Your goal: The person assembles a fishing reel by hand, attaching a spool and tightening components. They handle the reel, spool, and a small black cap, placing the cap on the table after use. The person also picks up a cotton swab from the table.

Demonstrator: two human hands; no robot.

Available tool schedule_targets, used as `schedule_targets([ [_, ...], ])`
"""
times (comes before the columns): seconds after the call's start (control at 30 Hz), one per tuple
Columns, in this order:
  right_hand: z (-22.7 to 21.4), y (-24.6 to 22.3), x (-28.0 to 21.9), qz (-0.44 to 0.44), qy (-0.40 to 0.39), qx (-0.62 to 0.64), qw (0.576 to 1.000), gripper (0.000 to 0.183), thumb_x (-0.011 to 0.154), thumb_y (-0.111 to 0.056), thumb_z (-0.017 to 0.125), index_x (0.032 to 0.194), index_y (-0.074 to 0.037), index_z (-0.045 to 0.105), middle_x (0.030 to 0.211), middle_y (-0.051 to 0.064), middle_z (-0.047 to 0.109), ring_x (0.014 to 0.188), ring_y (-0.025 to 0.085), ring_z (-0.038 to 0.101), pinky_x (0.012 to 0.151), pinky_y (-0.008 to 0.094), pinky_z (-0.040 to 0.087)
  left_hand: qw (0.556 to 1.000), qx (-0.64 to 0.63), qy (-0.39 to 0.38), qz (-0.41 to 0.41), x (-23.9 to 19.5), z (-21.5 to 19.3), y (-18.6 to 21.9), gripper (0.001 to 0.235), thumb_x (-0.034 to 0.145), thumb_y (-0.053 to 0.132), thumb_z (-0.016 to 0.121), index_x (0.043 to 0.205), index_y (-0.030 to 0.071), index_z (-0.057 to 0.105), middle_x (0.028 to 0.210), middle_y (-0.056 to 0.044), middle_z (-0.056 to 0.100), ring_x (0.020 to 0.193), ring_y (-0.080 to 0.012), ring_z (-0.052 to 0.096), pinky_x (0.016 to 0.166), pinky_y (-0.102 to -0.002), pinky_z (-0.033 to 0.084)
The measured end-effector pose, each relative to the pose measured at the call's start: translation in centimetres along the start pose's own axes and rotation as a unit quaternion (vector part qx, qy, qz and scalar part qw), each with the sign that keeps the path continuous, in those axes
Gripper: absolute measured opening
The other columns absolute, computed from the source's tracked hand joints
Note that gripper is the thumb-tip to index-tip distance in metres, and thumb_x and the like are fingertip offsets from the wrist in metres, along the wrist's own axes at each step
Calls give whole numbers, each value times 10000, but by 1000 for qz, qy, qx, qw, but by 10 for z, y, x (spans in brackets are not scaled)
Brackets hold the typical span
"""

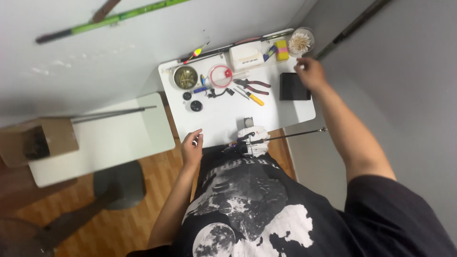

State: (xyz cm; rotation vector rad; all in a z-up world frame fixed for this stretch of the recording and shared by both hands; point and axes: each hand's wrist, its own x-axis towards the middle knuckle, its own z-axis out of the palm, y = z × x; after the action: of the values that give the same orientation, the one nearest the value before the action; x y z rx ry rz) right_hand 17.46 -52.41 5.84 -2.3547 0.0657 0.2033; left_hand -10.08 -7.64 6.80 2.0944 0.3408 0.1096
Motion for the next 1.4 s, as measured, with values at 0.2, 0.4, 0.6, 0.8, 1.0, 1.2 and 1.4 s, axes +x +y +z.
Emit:
schedule_targets([
  [0.2,18,63,113,-108,6,-171,979,353,937,-192,680,1252,-37,716,1185,250,696,1086,410,669,967,467,524,997,-11,64,-36,-53,15,6,165,984,122,697,1120,64,769,849,-53,685,668,-124,578,605,-267,455],
  [0.4,44,85,169,-100,-78,-246,961,381,961,-302,615,1212,-27,693,1187,263,678,1121,457,617,950,512,493,990,-21,126,-66,-97,23,-1,188,982,118,674,1145,58,747,847,-30,678,730,-97,593,592,-252,454],
  [0.6,68,121,216,-62,-143,-287,945,403,1004,-326,544,1154,-4,734,1237,271,673,1159,442,623,1018,501,476,982,-13,137,-131,-125,15,-5,217,986,113,648,1175,61,741,879,-40,681,758,-110,592,623,-256,469],
  [0.8,81,120,215,-34,-160,-300,940,386,923,-305,594,1110,-3,744,1211,266,682,1154,410,630,1006,473,480,977,21,158,-139,-131,2,3,198,988,115,665,1159,41,732,922,-70,701,772,-128,626,659,-249,492],
  [1.0,71,105,203,-42,-112,-297,947,333,882,-262,650,1066,-4,752,1171,258,693,1137,396,639,996,458,490,984,26,147,-101,-125,-12,0,183,985,106,655,1127,29,741,887,-77,685,751,-132,622,626,-263,474],
  [1.2,35,40,142,-166,95,-171,966,216,941,-137,689,1103,-9,753,1139,233,676,1071,426,643,954,468,516,987,40,124,-95,-107,-18,-6,161,993,118,666,1103,37,751,828,-73,642,686,-148,581,611,-268,461],
  [1.4,8,-14,66,-185,220,27,958,288,992,-20,720,1279,-1,715,1258,142,632,1040,273,691,866,361,575,994,-15,67,-86,-69,-17,-13,179,994,133,682,1128,52,768,769,-84,618,661,-168,547,602,-291,444],
])
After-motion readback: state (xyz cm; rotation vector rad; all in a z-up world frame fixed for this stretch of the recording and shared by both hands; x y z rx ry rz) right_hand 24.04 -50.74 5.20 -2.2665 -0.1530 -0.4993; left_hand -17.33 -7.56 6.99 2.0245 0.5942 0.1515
